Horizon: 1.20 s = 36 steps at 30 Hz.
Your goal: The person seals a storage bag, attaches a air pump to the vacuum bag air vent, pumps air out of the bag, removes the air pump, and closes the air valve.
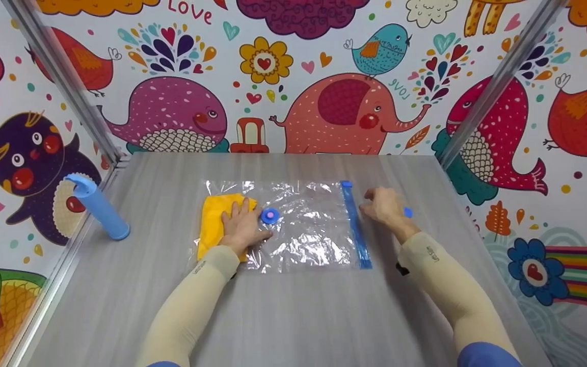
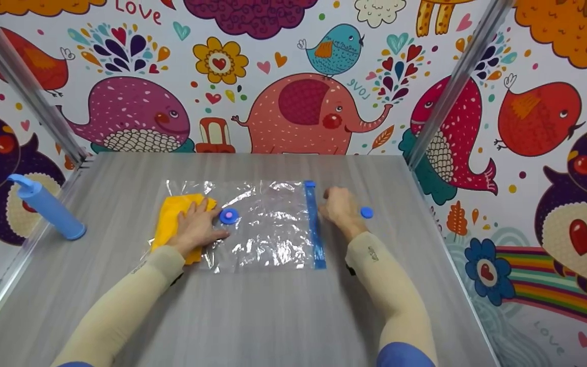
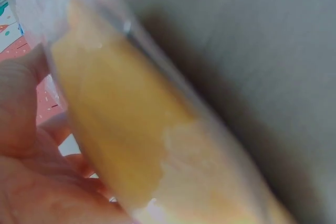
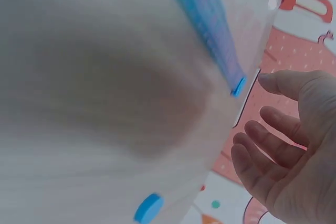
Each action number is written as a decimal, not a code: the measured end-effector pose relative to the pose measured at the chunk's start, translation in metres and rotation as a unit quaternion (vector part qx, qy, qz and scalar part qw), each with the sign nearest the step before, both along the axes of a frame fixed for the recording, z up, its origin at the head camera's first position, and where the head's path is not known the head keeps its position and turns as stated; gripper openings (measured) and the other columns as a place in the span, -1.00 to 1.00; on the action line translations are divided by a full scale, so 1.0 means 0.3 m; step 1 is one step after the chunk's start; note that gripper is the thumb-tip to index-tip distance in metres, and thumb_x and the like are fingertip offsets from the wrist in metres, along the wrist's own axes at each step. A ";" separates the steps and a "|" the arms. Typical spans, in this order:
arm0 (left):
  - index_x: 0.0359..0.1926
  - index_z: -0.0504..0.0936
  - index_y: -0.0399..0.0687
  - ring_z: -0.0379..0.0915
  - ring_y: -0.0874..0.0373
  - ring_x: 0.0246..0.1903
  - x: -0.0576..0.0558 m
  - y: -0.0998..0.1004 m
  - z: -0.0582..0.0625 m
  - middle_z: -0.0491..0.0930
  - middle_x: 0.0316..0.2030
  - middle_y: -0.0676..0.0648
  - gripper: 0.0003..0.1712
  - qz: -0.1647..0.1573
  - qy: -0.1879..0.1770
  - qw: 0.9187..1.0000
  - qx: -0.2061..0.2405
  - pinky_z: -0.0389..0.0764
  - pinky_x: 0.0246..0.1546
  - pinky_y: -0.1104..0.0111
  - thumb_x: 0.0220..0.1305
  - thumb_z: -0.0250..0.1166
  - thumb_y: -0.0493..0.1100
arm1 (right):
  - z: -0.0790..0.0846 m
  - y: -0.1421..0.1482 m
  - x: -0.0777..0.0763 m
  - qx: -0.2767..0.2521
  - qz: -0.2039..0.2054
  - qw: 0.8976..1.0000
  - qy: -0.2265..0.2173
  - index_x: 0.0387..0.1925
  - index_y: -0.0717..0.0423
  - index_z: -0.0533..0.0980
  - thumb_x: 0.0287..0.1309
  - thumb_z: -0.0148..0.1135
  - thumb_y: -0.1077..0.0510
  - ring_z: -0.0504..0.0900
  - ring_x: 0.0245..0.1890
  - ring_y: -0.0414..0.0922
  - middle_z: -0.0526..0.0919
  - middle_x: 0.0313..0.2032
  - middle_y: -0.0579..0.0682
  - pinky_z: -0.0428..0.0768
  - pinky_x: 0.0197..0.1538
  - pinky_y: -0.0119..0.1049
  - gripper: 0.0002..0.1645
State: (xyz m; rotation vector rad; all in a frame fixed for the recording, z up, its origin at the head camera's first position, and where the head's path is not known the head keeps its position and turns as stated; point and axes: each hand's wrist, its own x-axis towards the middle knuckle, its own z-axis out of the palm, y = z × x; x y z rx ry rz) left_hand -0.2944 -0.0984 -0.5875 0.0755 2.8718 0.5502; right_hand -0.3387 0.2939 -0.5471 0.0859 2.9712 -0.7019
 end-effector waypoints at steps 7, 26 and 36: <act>0.73 0.37 0.06 -0.24 -0.43 0.83 0.005 -0.029 -0.004 -0.04 0.84 -0.28 0.00 0.007 0.027 0.999 0.026 -0.20 0.76 -0.51 0.41 0.53 0.21 | 0.006 -0.084 0.001 -0.001 0.070 0.997 0.028 0.33 0.32 0.66 0.44 0.49 0.08 0.75 0.31 0.33 0.76 0.27 0.37 0.76 0.36 0.24 -0.43; 0.51 0.58 -0.21 0.50 -0.36 0.49 0.030 -0.218 0.008 0.59 0.49 -0.33 -0.31 0.081 0.205 0.971 0.095 0.47 0.60 -0.22 0.48 0.45 -0.03 | -0.031 -0.176 0.014 0.023 0.142 0.985 0.094 0.08 0.30 0.76 0.22 0.48 0.07 0.87 0.07 0.31 0.90 0.02 0.29 0.81 0.18 0.22 -0.52; 0.46 0.63 -0.15 0.51 -0.36 0.43 0.056 -0.343 0.038 0.60 0.47 -0.29 -0.41 0.196 0.315 0.913 0.171 0.46 0.59 -0.22 0.49 0.45 -0.11 | -0.040 -0.180 0.021 0.038 0.143 0.986 0.076 0.08 0.26 0.77 0.23 0.51 0.02 0.87 0.11 0.29 0.90 0.05 0.26 0.81 0.20 0.21 -0.51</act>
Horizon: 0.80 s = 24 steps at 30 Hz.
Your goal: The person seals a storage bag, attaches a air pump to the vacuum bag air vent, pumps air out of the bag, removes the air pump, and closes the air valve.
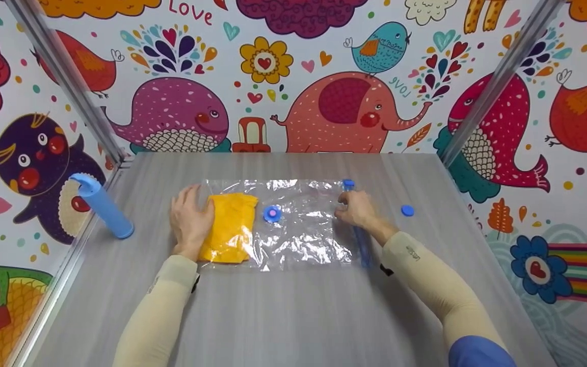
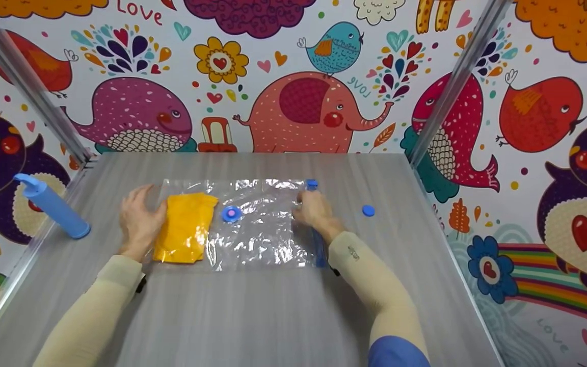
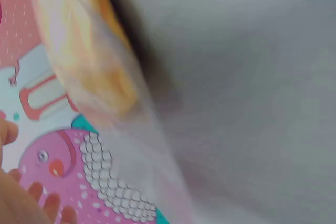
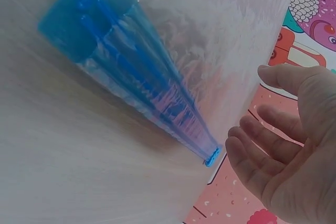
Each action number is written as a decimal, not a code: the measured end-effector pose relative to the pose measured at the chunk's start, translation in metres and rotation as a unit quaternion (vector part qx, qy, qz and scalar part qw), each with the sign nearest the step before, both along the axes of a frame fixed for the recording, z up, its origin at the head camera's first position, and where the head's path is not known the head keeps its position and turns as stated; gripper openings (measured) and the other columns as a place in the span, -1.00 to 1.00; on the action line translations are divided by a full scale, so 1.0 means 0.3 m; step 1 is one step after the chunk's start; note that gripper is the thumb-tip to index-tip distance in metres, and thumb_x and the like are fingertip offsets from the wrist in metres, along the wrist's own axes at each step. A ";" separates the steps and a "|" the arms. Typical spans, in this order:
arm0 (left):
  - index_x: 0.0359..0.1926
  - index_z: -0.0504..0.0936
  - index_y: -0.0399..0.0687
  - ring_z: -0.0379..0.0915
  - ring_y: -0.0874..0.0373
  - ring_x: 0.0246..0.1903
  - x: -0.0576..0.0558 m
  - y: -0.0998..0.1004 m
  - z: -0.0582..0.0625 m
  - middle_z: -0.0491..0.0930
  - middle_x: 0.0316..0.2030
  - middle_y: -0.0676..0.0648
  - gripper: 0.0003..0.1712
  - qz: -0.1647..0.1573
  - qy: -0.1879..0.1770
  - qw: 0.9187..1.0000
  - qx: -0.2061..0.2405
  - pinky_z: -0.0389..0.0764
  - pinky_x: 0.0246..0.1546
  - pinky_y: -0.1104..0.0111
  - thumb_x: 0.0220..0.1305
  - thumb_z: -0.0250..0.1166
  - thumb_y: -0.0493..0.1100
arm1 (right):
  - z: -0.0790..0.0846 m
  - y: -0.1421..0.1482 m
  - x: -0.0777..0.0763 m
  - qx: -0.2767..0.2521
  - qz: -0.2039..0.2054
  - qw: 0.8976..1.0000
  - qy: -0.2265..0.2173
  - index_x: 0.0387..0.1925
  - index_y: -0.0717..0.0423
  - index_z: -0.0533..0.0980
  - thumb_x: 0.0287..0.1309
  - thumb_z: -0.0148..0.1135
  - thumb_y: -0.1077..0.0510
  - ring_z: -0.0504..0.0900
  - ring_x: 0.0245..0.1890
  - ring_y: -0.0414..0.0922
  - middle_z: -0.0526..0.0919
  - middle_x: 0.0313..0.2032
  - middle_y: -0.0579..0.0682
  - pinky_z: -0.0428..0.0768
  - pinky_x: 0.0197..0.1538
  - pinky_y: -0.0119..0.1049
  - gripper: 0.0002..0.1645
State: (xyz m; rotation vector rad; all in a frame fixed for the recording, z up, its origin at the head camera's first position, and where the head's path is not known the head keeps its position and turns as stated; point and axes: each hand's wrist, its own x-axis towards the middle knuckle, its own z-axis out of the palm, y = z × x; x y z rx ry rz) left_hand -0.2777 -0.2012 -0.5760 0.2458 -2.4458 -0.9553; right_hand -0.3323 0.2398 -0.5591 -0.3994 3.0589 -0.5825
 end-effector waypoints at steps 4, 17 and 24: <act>0.46 0.63 -0.12 0.48 -0.30 0.44 0.011 -0.038 0.012 0.58 0.48 -0.25 -0.41 0.047 0.034 0.998 0.039 0.50 0.55 -0.20 0.48 0.43 -0.11 | -0.013 -0.004 -0.003 -0.006 0.000 1.000 -0.005 0.08 0.25 0.77 0.25 0.53 0.03 0.86 0.10 0.27 0.89 0.04 0.26 0.81 0.19 0.21 -0.53; 0.47 0.56 -0.09 0.29 -0.24 0.50 0.029 -0.113 0.050 0.43 0.44 -0.29 -0.38 0.180 0.132 0.964 0.144 0.44 0.53 -0.06 0.49 0.43 -0.05 | -0.093 0.017 -0.034 -0.073 0.055 0.996 0.006 0.18 0.32 0.71 0.28 0.54 -0.02 0.87 0.09 0.29 0.86 0.06 0.34 0.84 0.19 0.20 -0.40; 0.41 0.49 -0.10 0.29 -0.16 0.47 0.055 -0.167 0.053 0.42 0.41 -0.28 -0.40 0.246 0.151 0.936 0.203 0.38 0.54 0.11 0.50 0.44 -0.01 | -0.063 -0.028 -0.004 -0.026 0.095 0.995 0.010 0.17 0.40 0.69 0.24 0.59 0.04 0.83 0.11 0.33 0.84 0.09 0.37 0.79 0.26 0.24 -0.38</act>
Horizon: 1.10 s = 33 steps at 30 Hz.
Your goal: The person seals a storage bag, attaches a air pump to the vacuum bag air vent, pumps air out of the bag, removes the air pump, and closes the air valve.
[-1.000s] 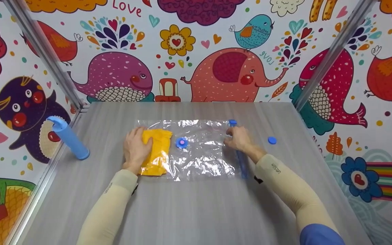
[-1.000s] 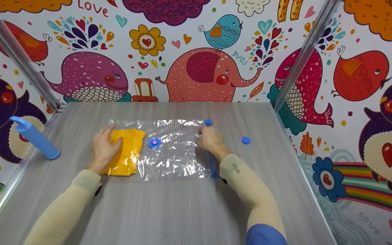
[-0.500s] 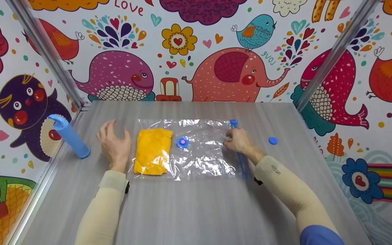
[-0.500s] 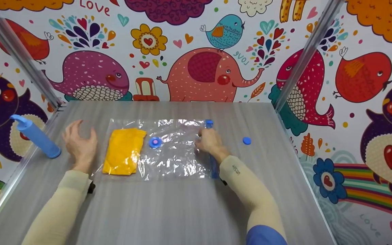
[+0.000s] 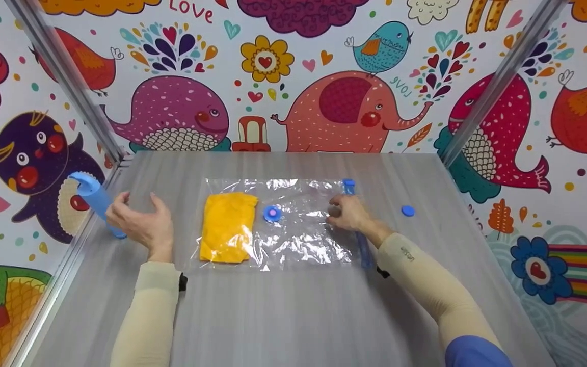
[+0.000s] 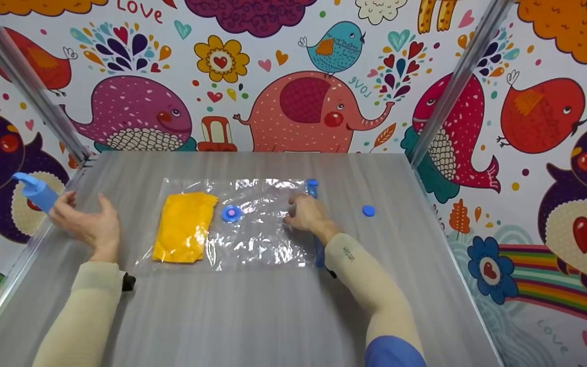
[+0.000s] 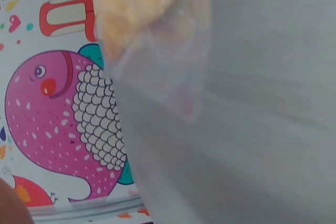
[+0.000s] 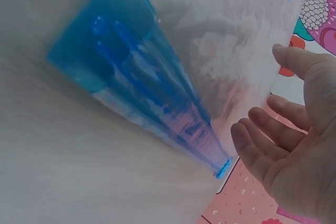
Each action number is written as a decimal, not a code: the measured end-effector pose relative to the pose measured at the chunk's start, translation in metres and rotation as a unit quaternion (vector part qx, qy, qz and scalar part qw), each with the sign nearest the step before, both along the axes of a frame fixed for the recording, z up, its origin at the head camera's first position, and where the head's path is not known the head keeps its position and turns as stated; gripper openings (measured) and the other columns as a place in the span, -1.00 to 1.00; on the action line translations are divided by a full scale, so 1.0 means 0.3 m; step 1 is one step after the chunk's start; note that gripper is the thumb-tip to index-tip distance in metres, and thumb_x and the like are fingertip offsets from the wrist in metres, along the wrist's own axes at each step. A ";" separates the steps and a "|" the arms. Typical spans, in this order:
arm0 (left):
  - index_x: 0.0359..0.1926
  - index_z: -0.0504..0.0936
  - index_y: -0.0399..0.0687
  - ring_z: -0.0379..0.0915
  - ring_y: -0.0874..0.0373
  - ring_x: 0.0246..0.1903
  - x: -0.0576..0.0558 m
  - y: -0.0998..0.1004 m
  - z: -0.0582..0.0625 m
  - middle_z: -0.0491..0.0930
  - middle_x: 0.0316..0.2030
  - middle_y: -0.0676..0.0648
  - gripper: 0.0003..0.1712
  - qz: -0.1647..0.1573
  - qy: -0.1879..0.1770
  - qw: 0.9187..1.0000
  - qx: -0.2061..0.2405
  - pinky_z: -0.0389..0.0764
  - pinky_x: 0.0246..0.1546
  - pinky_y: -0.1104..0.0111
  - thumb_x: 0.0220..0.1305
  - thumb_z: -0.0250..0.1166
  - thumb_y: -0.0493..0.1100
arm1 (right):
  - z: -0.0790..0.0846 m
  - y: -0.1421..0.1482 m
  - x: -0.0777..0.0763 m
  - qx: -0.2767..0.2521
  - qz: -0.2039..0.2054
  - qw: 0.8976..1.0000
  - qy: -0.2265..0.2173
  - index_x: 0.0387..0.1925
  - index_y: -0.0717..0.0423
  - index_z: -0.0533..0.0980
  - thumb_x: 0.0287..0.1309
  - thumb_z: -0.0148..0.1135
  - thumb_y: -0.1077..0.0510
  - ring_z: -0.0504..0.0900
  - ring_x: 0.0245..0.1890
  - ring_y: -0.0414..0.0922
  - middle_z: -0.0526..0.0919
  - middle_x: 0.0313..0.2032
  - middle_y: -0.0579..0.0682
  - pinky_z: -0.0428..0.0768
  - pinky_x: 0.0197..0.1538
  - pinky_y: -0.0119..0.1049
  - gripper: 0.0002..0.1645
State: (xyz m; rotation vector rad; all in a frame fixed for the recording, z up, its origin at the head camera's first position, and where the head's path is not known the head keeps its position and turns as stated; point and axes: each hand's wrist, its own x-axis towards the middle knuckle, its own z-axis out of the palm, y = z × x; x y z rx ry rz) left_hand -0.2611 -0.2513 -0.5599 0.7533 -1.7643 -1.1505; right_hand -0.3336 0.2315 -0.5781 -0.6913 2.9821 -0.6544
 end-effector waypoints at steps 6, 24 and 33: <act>0.46 0.39 -0.01 0.25 -0.02 0.52 0.029 -0.054 0.000 0.36 0.46 -0.18 -0.29 0.035 -0.018 0.999 0.038 0.35 0.62 0.21 0.47 0.48 0.06 | -0.059 -0.005 -0.035 -0.006 0.022 1.000 0.002 0.18 0.37 0.68 0.21 0.61 -0.04 0.80 0.11 0.30 0.80 0.10 0.33 0.78 0.28 0.21 -0.32; 0.85 -0.37 0.27 -0.21 -0.06 0.79 0.042 -0.232 -0.018 -0.28 0.85 -0.01 0.51 0.028 -0.171 0.974 0.146 -0.09 0.88 0.07 0.29 0.58 0.23 | -0.026 -0.065 -0.006 0.084 0.019 0.996 -0.017 0.27 0.17 0.71 0.17 0.65 -0.13 0.74 0.21 0.24 0.76 0.20 0.25 0.75 0.32 0.16 -0.27; 0.85 -0.13 0.11 -0.07 -0.11 0.81 0.017 -0.296 -0.028 0.00 0.83 -0.08 0.32 -0.013 -0.199 0.970 0.139 -0.05 0.88 0.01 0.37 0.53 0.13 | -0.014 -0.095 0.018 0.109 0.009 0.992 -0.056 0.39 0.16 0.63 0.16 0.65 -0.27 0.51 0.50 0.35 0.59 0.43 0.31 0.61 0.53 0.27 -0.08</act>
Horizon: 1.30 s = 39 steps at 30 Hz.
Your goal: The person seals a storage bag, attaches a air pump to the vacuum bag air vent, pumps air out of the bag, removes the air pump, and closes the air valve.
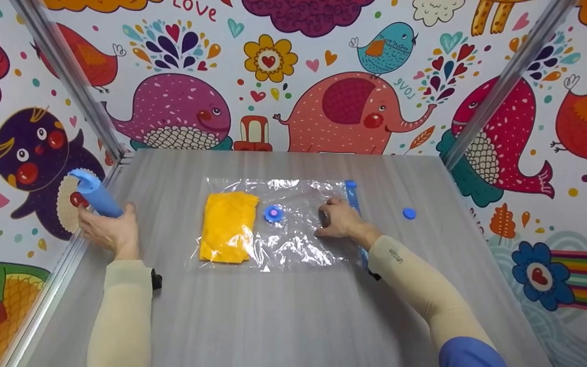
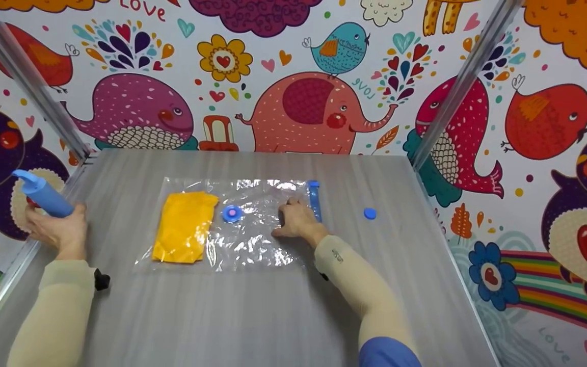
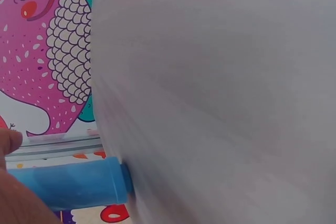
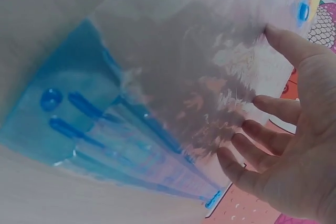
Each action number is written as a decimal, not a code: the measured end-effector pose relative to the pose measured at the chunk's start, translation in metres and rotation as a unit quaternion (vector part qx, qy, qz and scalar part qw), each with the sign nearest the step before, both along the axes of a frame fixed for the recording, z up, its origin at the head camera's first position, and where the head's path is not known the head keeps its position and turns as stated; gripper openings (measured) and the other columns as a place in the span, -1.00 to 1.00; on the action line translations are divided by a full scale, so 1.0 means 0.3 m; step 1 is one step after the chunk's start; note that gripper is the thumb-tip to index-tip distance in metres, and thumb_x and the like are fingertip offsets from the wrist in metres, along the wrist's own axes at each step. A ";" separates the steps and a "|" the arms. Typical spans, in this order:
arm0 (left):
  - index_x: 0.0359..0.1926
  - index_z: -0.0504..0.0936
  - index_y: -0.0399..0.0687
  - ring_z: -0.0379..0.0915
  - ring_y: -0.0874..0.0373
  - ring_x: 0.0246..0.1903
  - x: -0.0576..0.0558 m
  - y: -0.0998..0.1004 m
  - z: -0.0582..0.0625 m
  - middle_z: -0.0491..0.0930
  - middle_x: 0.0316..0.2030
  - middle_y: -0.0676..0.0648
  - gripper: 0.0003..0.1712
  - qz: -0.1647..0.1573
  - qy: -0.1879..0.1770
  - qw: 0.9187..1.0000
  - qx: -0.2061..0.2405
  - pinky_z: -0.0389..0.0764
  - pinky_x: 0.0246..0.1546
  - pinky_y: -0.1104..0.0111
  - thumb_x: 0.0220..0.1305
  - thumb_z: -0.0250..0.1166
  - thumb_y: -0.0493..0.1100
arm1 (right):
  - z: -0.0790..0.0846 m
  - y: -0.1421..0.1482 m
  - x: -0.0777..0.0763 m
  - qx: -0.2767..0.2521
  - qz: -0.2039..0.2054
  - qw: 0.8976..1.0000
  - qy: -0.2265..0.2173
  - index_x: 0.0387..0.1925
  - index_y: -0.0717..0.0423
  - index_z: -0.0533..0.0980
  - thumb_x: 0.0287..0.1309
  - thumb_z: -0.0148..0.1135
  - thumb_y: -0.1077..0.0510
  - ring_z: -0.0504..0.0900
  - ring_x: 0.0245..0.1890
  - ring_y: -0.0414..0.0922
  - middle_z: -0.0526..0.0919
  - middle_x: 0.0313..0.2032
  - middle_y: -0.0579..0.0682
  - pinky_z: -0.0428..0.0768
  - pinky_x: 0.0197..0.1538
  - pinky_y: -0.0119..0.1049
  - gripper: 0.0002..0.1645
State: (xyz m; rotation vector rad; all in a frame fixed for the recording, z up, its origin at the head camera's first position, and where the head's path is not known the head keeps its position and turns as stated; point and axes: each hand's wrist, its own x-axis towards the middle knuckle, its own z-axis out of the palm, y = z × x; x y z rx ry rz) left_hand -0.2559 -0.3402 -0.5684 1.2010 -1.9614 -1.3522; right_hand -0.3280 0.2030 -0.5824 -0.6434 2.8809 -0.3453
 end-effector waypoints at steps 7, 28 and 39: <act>0.83 -0.02 0.14 0.04 -0.09 0.79 -0.021 -0.030 0.007 0.14 0.79 -0.10 0.19 -0.006 -0.005 1.000 0.017 0.00 0.87 0.03 0.42 0.50 0.10 | -0.007 0.001 0.013 0.008 -0.016 1.000 -0.022 0.52 0.08 0.55 0.24 0.61 -0.35 0.41 0.61 0.28 0.51 0.51 0.24 0.55 0.61 0.24 -0.01; 0.72 0.28 -0.07 0.39 -0.25 0.65 -0.026 -0.043 -0.028 0.47 0.64 -0.23 -0.11 -0.034 0.027 0.999 -0.019 0.25 0.79 -0.07 0.54 0.32 0.14 | -0.011 -0.009 0.004 0.047 -0.012 0.999 -0.009 0.52 0.06 0.54 0.23 0.58 -0.42 0.41 0.61 0.29 0.53 0.51 0.24 0.60 0.54 0.33 0.03; 0.79 0.13 -0.03 0.25 -0.23 0.73 -0.026 -0.036 -0.066 0.31 0.73 -0.20 -0.03 -0.044 0.018 0.999 -0.016 0.15 0.84 -0.08 0.58 0.30 0.15 | -0.010 -0.002 0.003 0.035 -0.010 0.999 -0.006 0.54 0.07 0.52 0.25 0.58 -0.41 0.40 0.61 0.31 0.50 0.53 0.26 0.58 0.55 0.34 0.04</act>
